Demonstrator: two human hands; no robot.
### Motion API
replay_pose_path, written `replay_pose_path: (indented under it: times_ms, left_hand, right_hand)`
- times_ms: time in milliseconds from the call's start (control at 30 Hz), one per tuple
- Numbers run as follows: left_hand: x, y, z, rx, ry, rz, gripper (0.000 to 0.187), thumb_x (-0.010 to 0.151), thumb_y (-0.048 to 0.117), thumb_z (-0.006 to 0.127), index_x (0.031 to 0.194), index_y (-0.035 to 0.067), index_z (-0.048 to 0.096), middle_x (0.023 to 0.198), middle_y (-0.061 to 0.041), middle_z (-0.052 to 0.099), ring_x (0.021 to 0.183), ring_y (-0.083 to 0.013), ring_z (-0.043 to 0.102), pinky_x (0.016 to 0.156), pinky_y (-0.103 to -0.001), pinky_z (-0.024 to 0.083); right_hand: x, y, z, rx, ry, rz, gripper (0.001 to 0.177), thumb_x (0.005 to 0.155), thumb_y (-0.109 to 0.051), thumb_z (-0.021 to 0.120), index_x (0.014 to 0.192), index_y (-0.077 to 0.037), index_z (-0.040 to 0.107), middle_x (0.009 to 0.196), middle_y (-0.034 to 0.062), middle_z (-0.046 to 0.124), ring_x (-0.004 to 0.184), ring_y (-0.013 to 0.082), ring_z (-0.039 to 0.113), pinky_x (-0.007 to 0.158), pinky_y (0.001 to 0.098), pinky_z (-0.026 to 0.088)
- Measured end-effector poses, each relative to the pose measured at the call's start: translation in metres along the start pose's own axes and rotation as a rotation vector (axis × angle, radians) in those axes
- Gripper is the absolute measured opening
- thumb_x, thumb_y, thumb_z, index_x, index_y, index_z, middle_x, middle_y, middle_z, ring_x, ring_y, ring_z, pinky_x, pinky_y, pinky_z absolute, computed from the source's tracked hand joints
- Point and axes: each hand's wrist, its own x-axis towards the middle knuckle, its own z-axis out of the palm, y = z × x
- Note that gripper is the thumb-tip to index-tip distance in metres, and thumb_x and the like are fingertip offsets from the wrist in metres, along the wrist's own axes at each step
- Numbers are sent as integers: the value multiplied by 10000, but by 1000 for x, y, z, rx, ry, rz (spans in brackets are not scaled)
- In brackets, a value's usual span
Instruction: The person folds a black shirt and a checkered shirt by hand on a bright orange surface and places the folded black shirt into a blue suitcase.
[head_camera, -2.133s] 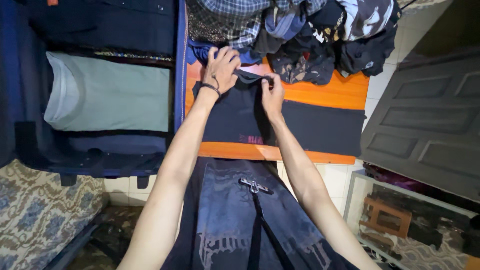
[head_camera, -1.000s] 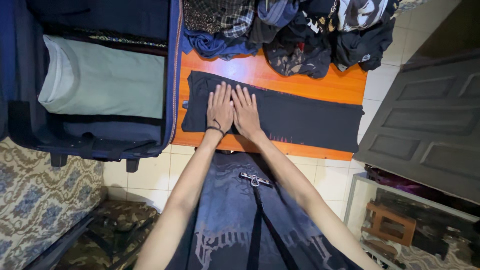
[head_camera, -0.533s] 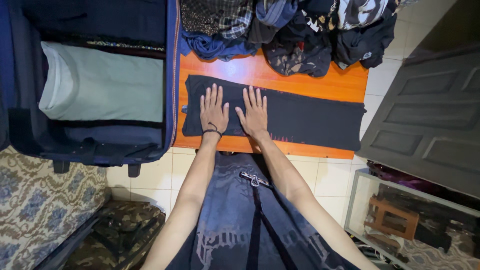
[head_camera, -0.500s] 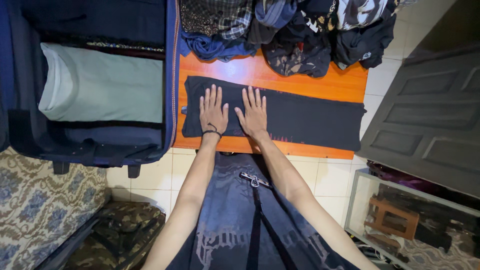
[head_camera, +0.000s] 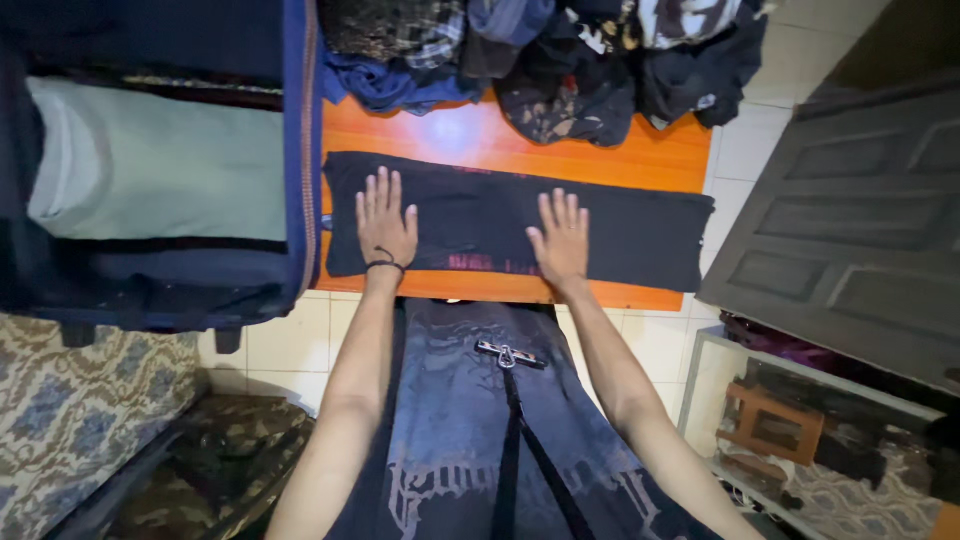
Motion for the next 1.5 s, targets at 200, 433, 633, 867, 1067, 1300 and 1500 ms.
replay_pose_path:
  times_ms: [200,433,633,867,1067,1300,1500]
  left_hand:
    - [-1,-5,9,16,23,22,690,1030,325,534,1630,52,329,1703,-159,276,1567,-362,235,1274,-514,151]
    - [-3,45,1,151,117,71,676,1056,285,566,1635,7,354,1707,-259,262,1585,-421,207,1265,-616,132]
    - [0,199,19,-207,-52,419,624,889,168,669,1471,27,492,1575,-256,407,1471,-465,358,1204,-573,280]
    - [-28,330,92,-349,-303,744,516,901,183,683,1388,59,563,1407,-182,541,1296,-365,516,1075,-475,418]
    - [-30,368,122,-341,-424,501,368,910,261,671,1249,119,648,1247,-115,583,1156,-334,561,979,-447,474]
    - [-10,384,174,-411,-508,259,306,945,409,647,1112,165,725,1087,-128,673,1047,-344,645,904,-453,519]
    - [11,392,229,-1213,-873,-356,601,990,647,456,1207,109,614,1119,-98,707,950,-260,627,830,-452,520]
  right_hand:
    - [-43,143,-16,-16,132,214,674,1082,-420,477,1647,-96,304,1705,204,233,1576,429,165,1256,577,112]
    - [-59,228,-25,405,430,665,840,937,-375,716,1532,61,313,1528,305,379,1394,458,357,1136,493,301]
    - [-58,280,-17,1247,223,775,419,885,-208,815,1182,44,662,1055,105,756,938,178,722,829,308,588]
    - [-56,298,-24,1356,167,815,231,851,-62,822,1005,15,668,917,93,740,777,148,710,687,296,604]
    - [-57,303,-40,1269,245,844,275,771,-13,847,969,9,656,878,100,739,749,162,714,674,303,608]
    - [-48,289,-52,718,376,707,402,697,-116,918,1005,-19,678,924,136,753,840,242,734,769,371,579]
    - [-49,197,-119,428,278,480,275,862,-147,782,1115,-111,679,978,157,759,939,379,725,795,476,545]
